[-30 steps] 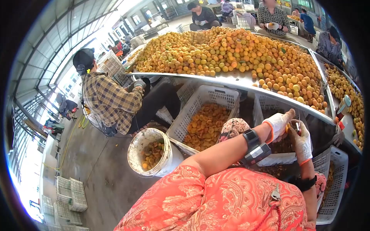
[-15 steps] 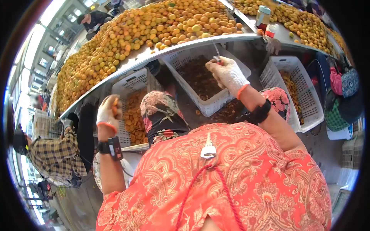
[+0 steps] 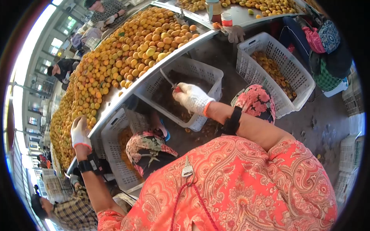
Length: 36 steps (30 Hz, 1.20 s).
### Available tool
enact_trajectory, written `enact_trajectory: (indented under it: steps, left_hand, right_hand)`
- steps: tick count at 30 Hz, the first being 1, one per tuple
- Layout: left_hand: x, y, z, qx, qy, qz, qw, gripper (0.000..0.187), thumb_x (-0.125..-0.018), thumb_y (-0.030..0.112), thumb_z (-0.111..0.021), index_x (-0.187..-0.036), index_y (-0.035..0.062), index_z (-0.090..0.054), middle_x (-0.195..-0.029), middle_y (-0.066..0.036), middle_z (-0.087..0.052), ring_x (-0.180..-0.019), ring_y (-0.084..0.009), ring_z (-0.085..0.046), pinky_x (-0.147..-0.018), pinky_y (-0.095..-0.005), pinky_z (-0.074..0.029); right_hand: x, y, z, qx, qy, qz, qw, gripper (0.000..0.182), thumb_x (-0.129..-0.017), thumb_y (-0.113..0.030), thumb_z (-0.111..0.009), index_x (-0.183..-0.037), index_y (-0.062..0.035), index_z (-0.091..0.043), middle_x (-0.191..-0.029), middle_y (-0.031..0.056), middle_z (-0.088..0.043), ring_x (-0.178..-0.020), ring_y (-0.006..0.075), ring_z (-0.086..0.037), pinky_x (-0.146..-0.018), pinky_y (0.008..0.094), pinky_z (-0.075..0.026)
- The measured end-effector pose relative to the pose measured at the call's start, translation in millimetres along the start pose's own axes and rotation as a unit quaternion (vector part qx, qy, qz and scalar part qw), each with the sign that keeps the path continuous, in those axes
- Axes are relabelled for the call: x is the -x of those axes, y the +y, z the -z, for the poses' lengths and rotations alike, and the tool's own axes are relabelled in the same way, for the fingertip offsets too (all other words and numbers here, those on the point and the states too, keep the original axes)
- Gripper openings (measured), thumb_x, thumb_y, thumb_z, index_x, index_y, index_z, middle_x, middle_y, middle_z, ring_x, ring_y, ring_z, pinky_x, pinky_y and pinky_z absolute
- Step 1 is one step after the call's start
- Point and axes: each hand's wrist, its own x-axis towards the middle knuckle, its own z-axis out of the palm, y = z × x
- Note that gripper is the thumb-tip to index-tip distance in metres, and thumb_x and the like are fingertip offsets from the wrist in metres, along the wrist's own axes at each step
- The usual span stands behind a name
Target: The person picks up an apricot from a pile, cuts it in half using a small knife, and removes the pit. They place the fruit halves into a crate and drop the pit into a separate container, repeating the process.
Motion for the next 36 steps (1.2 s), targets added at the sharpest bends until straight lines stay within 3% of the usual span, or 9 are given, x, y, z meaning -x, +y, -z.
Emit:
enact_trajectory:
  steps: [2, 9, 10, 15, 19, 22, 25, 30, 36]
  left_hand:
    - [-20, 18, -49, 0.039, -0.107, 0.009, 0.993, 0.022, -0.092, 0.016, -0.060, -0.109, 0.0044, -0.066, -0.093, -0.003, -0.065, -0.085, -0.0112, -0.058, -0.066, -0.0254, -0.045]
    - [-89, 3, -251, -0.037, -0.241, -0.115, 0.963, 0.035, -0.087, 0.009, -0.064, -0.122, 0.0028, -0.064, -0.110, -0.005, -0.067, -0.083, -0.0105, -0.062, -0.069, -0.0249, -0.049]
    - [-96, 2, -274, -0.088, -0.243, -0.108, 0.960, 0.042, -0.079, 0.008, -0.065, -0.121, 0.0022, -0.063, -0.116, -0.013, -0.067, -0.101, -0.0201, -0.065, -0.089, -0.0298, -0.050]
    - [-124, -23, -352, -0.323, -0.132, -0.384, 0.855, 0.056, -0.078, 0.016, -0.064, -0.133, 0.0132, -0.055, -0.129, -0.015, -0.059, -0.110, -0.0369, -0.059, -0.093, -0.0440, -0.050]
    - [-133, -11, -369, -0.442, -0.143, -0.337, 0.819, 0.052, -0.080, 0.015, -0.064, -0.132, 0.0143, -0.057, -0.126, -0.014, -0.060, -0.112, -0.0362, -0.059, -0.094, -0.0434, -0.050]
    - [-152, -18, -368, -0.329, -0.151, -0.381, 0.851, 0.045, -0.081, 0.018, -0.067, -0.124, 0.0117, -0.059, -0.113, -0.016, -0.064, -0.101, -0.0343, -0.062, -0.089, -0.0409, -0.051]
    - [-108, 14, -342, 0.030, -0.268, -0.055, 0.961, 0.037, -0.082, 0.007, -0.063, -0.119, 0.0055, -0.059, -0.094, -0.009, -0.062, -0.072, -0.0169, -0.060, -0.069, -0.0299, -0.052]
    - [7, 62, -280, 0.273, -0.301, -0.020, 0.914, 0.038, -0.087, -0.002, -0.058, -0.124, -0.0069, -0.052, -0.095, -0.013, -0.062, -0.071, -0.0177, -0.063, -0.067, -0.0308, -0.054]
    - [99, 91, -207, 0.290, -0.274, -0.038, 0.916, 0.040, -0.087, 0.002, -0.059, -0.125, -0.0079, -0.050, -0.100, -0.016, -0.062, -0.067, -0.0200, -0.062, -0.058, -0.0288, -0.053]
  right_hand:
    - [-16, 25, 2, 0.119, 0.058, 0.124, 0.983, 0.028, -0.088, -0.025, -0.060, -0.103, -0.0012, -0.061, -0.095, 0.0238, -0.066, -0.094, 0.0389, -0.064, -0.083, 0.0419, -0.049]
    - [-26, 40, 20, 0.160, 0.051, 0.069, 0.983, 0.028, -0.086, -0.023, -0.063, -0.102, -0.0001, -0.061, -0.092, 0.0240, -0.067, -0.093, 0.0407, -0.065, -0.079, 0.0424, -0.051]
    - [-25, 38, 24, 0.157, 0.040, 0.053, 0.985, 0.028, -0.086, -0.023, -0.063, -0.101, 0.0002, -0.061, -0.091, 0.0240, -0.067, -0.091, 0.0409, -0.065, -0.078, 0.0427, -0.050]
    - [-35, 52, 39, 0.166, 0.045, 0.021, 0.985, 0.027, -0.087, -0.024, -0.062, -0.098, 0.0003, -0.060, -0.087, 0.0229, -0.066, -0.086, 0.0399, -0.065, -0.074, 0.0433, -0.050]
    - [-38, 56, 43, 0.163, 0.047, 0.002, 0.985, 0.027, -0.087, -0.025, -0.062, -0.098, 0.0001, -0.060, -0.085, 0.0224, -0.066, -0.084, 0.0404, -0.064, -0.074, 0.0433, -0.049]
    - [-38, 52, 45, 0.168, 0.049, 0.015, 0.984, 0.027, -0.088, -0.025, -0.063, -0.098, -0.0002, -0.059, -0.085, 0.0223, -0.065, -0.083, 0.0402, -0.064, -0.073, 0.0437, -0.049]
    - [-33, 35, 46, 0.123, 0.064, 0.028, 0.990, 0.025, -0.091, -0.025, -0.061, -0.096, -0.0008, -0.057, -0.083, 0.0213, -0.064, -0.081, 0.0392, -0.064, -0.071, 0.0421, -0.049]
    - [-21, 18, 42, 0.029, 0.066, 0.157, 0.985, 0.020, -0.095, -0.023, -0.058, -0.098, -0.0040, -0.052, -0.076, 0.0172, -0.059, -0.071, 0.0329, -0.061, -0.067, 0.0387, -0.048]
    - [27, -36, 7, 0.033, 0.020, 0.287, 0.957, 0.022, -0.098, -0.025, -0.057, -0.093, -0.0044, -0.051, -0.076, 0.0167, -0.061, -0.075, 0.0264, -0.066, -0.066, 0.0379, -0.048]
